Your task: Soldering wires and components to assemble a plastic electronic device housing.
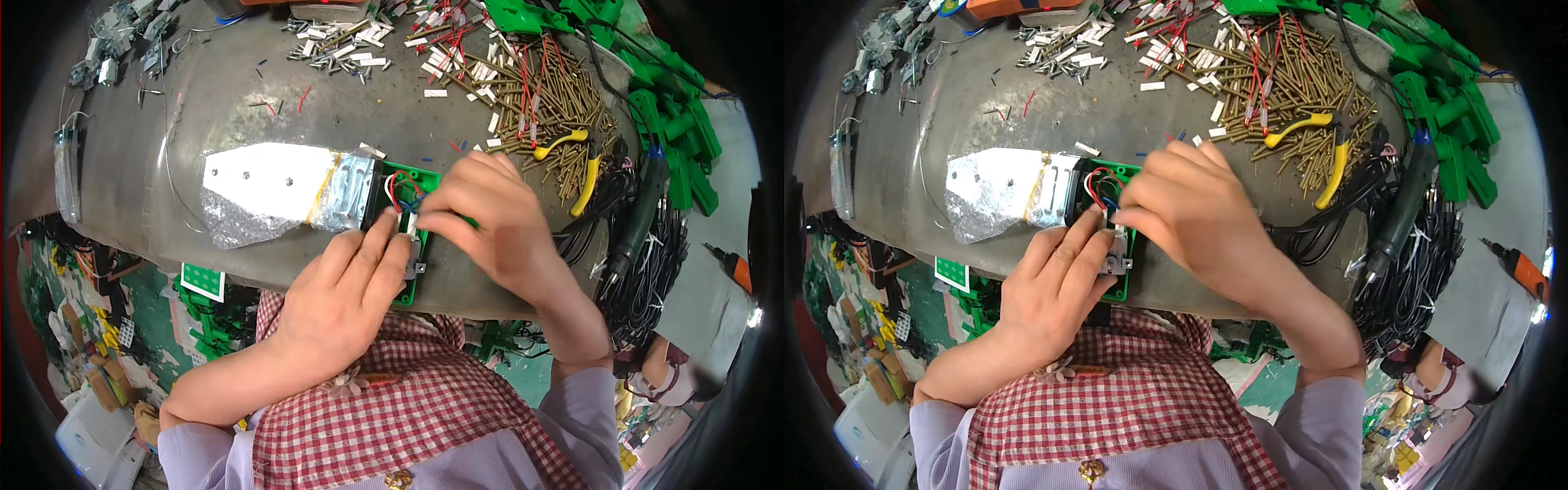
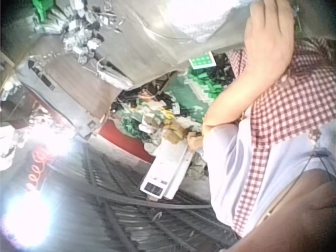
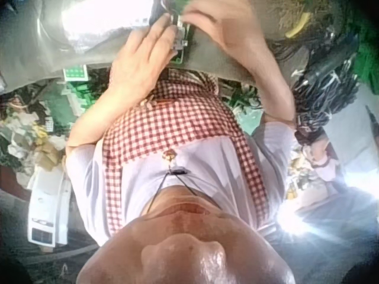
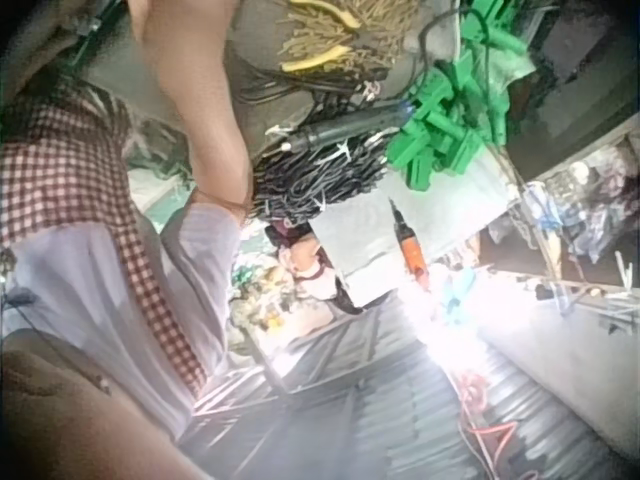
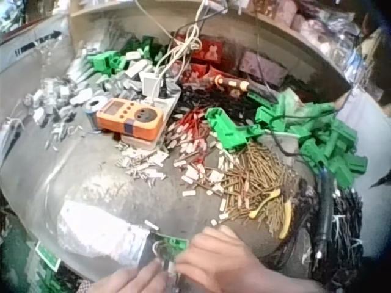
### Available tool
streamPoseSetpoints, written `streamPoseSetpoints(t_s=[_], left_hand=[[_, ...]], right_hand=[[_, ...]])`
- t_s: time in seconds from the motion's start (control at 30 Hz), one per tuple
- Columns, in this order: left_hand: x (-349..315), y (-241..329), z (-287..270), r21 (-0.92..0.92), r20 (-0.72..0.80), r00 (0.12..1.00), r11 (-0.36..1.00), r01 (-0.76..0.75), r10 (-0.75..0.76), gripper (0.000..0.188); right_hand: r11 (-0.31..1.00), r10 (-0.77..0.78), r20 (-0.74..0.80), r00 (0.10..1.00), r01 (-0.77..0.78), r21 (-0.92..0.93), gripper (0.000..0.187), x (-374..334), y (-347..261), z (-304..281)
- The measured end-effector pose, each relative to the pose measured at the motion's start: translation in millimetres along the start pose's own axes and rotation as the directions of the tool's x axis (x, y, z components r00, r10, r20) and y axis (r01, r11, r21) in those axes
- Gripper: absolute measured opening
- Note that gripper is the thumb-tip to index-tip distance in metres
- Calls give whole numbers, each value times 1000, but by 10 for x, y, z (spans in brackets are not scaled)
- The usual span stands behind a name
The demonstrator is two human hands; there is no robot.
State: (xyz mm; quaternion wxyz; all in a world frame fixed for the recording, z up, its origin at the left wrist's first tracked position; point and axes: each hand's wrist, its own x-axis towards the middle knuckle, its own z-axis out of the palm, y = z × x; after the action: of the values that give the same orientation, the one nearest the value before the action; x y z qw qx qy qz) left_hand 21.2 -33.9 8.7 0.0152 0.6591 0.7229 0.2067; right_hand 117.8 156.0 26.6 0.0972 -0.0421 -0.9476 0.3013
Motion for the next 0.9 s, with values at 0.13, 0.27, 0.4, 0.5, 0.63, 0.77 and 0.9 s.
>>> streamPoseSetpoints(t_s=[0.13, 0.27, 0.4, 0.5, 0.63, 0.77, 0.9], left_hand=[[2, 11, 8, -9, -54, 998, 999, 32, -32, 60], [-4, -10, -2, 32, -32, 999, 999, -21, 22, 43], [-12, -5, -9, 17, -14, 1000, 1000, -22, 22, 42], [-8, 3, -6, 24, -21, 1000, 999, -21, 22, 41], [2, -10, 1, 38, -31, 999, 999, -34, 35, 41], [-6, -10, -9, 26, -36, 999, 999, -31, 32, 42], [-17, -6, -15, 17, -23, 999, 1000, -25, 25, 43]], right_hand=[[999, 18, -210, 977, -10, 39, 17, 17, 65, 351], [979, -203, -377, 904, 193, -67, 25, 76, 82, 429], [987, -114, -420, 900, 151, 57, 31, 102, 40, 405], [992, -92, -357, 929, 116, 44, 28, 110, 28, 413], [997, -54, -351, 935, 73, 39, 25, 110, 1, 425], [999, 1, -404, 915, 12, 32, 23, 82, -37, 400], [967, -145, -344, 928, 59, -249, 31, 53, -22, 392]])
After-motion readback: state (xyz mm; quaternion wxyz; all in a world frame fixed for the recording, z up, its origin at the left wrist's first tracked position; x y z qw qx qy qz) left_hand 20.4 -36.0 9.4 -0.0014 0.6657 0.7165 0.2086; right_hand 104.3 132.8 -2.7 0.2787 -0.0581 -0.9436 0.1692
